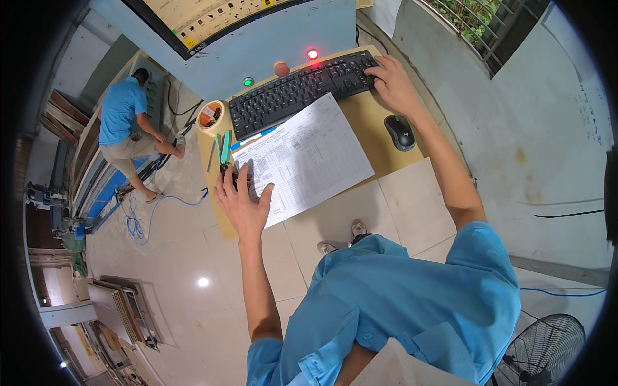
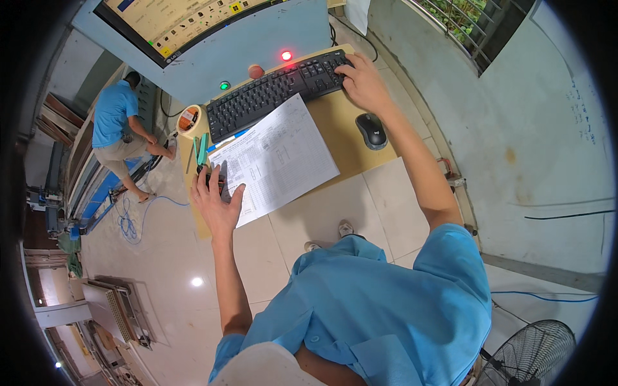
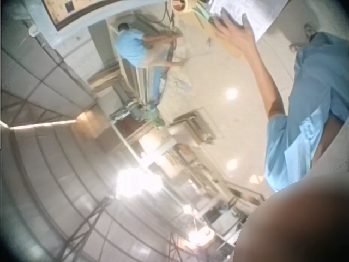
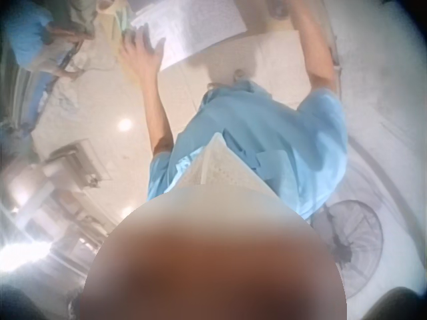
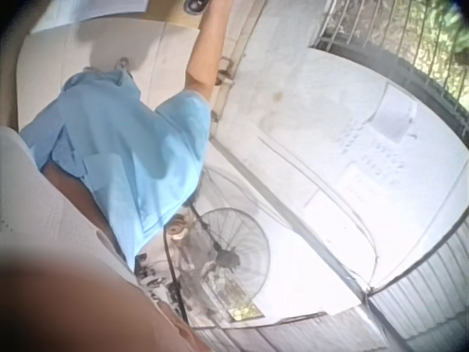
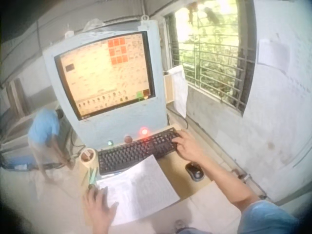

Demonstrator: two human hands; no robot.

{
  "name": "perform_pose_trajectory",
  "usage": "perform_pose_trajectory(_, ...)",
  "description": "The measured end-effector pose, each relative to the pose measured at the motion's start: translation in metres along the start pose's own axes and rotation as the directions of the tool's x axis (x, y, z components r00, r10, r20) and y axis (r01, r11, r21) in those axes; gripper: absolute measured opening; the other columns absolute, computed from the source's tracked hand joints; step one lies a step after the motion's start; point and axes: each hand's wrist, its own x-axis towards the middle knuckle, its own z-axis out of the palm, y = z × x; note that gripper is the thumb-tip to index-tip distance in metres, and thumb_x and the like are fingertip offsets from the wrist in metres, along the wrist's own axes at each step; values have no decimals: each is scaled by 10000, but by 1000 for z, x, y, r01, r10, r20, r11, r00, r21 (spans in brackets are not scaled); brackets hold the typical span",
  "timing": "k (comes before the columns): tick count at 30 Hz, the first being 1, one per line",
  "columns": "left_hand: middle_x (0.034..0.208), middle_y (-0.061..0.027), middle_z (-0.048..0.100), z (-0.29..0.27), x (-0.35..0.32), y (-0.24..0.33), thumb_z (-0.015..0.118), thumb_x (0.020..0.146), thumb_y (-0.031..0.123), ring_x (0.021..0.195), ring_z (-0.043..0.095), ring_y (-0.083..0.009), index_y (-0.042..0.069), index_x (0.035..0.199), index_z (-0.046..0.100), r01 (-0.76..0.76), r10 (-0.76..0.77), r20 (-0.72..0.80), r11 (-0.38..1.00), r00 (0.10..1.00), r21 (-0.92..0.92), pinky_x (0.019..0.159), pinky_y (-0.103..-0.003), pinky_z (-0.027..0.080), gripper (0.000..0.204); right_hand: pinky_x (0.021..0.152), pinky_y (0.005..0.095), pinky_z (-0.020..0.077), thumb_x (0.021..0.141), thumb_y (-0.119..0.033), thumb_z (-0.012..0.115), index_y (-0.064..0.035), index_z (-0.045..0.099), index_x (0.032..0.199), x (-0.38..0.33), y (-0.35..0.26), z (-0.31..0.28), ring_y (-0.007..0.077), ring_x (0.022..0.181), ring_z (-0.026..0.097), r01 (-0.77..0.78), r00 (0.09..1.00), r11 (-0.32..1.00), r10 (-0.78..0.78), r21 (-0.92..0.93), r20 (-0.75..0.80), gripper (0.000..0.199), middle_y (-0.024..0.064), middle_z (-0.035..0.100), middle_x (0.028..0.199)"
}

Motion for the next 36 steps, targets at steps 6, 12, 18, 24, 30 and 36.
perform_pose_trajectory(6,1518,-194,469,5,0,2,900,744,397,1433,368,-495,139,1408,590,48,-48,-34,999,998,2,1156,-625,333,777,1194,509,380,874,-50,575,-64,716,1189,-16,27,3,439,1437,436,19,999,1000,-19,5,-34,345,237,561,1460)
perform_pose_trajectory(12,1473,-262,464,5,-1,-1,912,741,303,1389,404,-491,96,1375,596,106,-114,-64,987,991,-118,1124,-576,385,738,1172,515,396,885,-127,606,-43,724,1168,-18,27,-14,442,1358,512,-152,988,955,157,-256,2,318,238,595,1421)
perform_pose_trajectory(18,1462,-286,461,16,-5,-20,835,763,153,1347,439,-471,76,1380,580,138,-148,-126,987,981,-88,1112,-555,394,672,1157,475,418,921,-161,690,-45,660,1300,-20,-129,-52,416,1368,516,-10,987,956,56,293,-148,397,229,576,1438)
perform_pose_trajectory(24,1465,-258,468,10,-4,-15,919,697,243,1311,452,-476,121,1332,606,86,-93,-120,995,988,-55,1100,-562,402,717,996,443,548,843,-207,798,-55,650,1298,-73,-301,-26,366,1216,632,433,731,621,-666,653,149,502,171,615,1356)
perform_pose_trajectory(30,1466,-245,466,1,-13,-11,963,662,290,1320,458,-468,146,1329,610,167,-180,-80,975,980,-147,1092,-548,410,768,1010,448,533,891,-272,765,-31,598,1351,-114,-324,8,414,1307,553,236,885,836,-396,496,246,546,249,556,1388)
perform_pose_trajectory(36,1438,-250,491,-2,-5,-12,871,791,175,1324,475,-445,110,1266,667,218,-263,-127,933,956,-287,1111,-523,394,521,1190,649,283,961,-375,680,-73,568,1426,-104,-250,14,493,1449,378,5,914,998,24,-70,406,565,262,493,1489)
